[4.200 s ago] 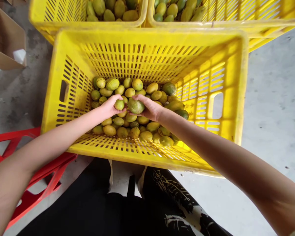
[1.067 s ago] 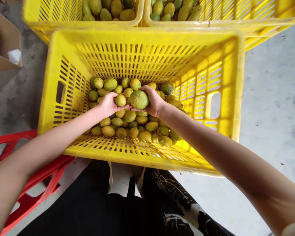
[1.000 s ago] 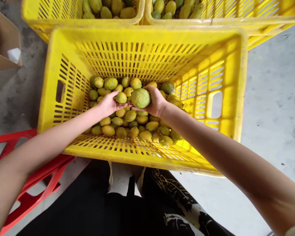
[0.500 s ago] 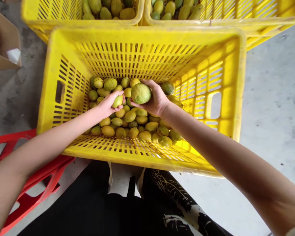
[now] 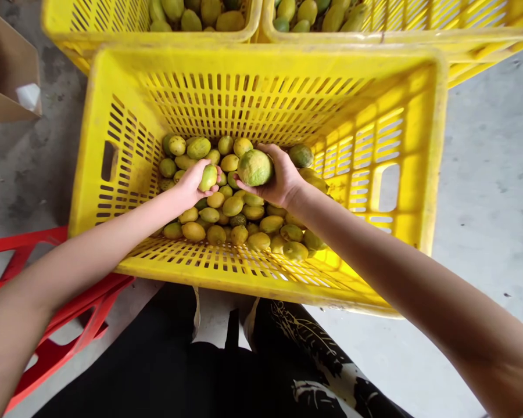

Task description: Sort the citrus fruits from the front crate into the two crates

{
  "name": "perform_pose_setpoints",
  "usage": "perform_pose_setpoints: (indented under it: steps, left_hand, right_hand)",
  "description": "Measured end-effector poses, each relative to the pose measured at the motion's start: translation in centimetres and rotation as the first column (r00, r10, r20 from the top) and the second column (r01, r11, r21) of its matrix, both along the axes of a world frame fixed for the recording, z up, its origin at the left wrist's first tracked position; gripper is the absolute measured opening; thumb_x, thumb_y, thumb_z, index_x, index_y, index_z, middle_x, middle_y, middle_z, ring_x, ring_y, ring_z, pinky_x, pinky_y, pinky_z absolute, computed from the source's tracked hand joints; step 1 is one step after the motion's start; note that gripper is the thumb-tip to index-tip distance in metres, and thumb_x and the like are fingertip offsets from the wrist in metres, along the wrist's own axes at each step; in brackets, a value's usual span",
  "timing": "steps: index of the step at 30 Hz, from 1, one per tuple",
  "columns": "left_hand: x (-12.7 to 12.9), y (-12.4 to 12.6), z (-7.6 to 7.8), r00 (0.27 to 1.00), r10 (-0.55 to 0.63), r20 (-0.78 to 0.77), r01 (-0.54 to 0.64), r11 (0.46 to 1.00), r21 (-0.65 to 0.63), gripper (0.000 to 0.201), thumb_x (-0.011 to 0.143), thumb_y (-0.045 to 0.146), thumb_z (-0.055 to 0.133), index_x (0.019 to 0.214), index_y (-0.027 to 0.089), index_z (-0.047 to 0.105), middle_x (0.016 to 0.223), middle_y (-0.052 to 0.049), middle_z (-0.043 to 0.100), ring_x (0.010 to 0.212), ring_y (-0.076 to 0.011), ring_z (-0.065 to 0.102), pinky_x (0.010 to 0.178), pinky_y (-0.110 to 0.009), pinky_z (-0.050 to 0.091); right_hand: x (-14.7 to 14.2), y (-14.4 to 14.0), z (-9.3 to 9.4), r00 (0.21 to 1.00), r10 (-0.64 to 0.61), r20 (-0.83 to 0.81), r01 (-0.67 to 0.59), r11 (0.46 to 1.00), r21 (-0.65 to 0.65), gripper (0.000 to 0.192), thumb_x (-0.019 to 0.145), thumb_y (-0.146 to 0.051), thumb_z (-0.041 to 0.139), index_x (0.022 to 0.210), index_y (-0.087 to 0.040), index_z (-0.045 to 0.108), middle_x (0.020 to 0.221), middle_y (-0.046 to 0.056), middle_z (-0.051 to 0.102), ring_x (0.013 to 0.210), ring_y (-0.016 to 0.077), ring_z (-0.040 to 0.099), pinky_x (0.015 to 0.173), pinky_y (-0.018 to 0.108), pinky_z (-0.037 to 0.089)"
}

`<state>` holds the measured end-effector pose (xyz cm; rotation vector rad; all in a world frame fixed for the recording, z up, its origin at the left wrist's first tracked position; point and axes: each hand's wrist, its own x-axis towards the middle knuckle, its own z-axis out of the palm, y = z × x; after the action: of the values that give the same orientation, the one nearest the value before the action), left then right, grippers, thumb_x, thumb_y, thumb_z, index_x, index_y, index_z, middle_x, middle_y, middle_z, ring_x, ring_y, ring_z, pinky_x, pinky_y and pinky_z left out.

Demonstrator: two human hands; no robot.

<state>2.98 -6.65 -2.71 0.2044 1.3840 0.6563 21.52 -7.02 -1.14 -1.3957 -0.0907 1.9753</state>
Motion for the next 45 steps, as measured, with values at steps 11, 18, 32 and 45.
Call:
perform_pose_setpoints:
  steps: [11, 18, 32, 45]
  left_hand:
    - [0.5, -0.1, 0.5, 0.998, 0.011, 0.054, -0.01, 1.0, -0.011, 0.028, 0.099, 0.036, 0.073, 0.118, 0.017, 0.073, 0.084, -0.009, 0.08, 0.075, -0.029, 0.081, 0.058, -0.032, 0.064]
    - [0.2, -0.1, 0.0, 0.999, -0.018, 0.027, 0.019, 0.999, -0.029, 0.017, 0.099, 0.035, 0.068, 0.094, 0.019, 0.07, 0.061, -0.003, 0.064, 0.051, -0.0206, 0.066, 0.042, -0.024, 0.046]
    - [0.3, 0.0, 0.3, 0.997, -0.078, 0.01, 0.078, 0.997, 0.007, 0.024, 0.098, 0.034, 0.065, 0.077, 0.022, 0.061, 0.052, 0.0, 0.056, 0.038, -0.0148, 0.05, 0.037, -0.024, 0.033]
    - [1.1, -0.6, 0.6, 0.986, -0.033, 0.161, 0.034, 0.999, -0.001, 0.021, 0.108, 0.016, 0.052, 0.098, 0.014, 0.071, 0.068, -0.003, 0.07, 0.063, -0.0198, 0.074, 0.063, -0.028, 0.066]
  right_hand:
    - [0.0, -0.2, -0.1, 0.995, 0.091, -0.05, -0.091, 0.996, -0.004, 0.041, 0.106, -0.052, 0.058, 0.131, -0.021, 0.069, 0.099, 0.011, 0.078, 0.098, 0.0299, 0.08, 0.072, 0.037, 0.07]
    - [0.1, 0.2, 0.2, 0.999, 0.029, -0.038, -0.031, 0.999, -0.035, 0.041, 0.11, -0.052, 0.048, 0.119, -0.021, 0.073, 0.09, 0.009, 0.076, 0.094, 0.0275, 0.08, 0.071, 0.032, 0.067]
    - [0.2, 0.1, -0.6, 0.984, 0.164, -0.072, -0.152, 0.977, 0.15, 0.037, 0.104, -0.057, 0.065, 0.108, -0.021, 0.07, 0.086, 0.004, 0.073, 0.09, 0.0244, 0.081, 0.069, 0.03, 0.067]
    - [-0.4, -0.3, 0.7, 0.967, 0.123, -0.221, -0.118, 0.992, 0.036, 0.042, 0.114, -0.042, 0.033, 0.106, -0.021, 0.069, 0.08, 0.007, 0.072, 0.082, 0.0251, 0.078, 0.078, 0.042, 0.072]
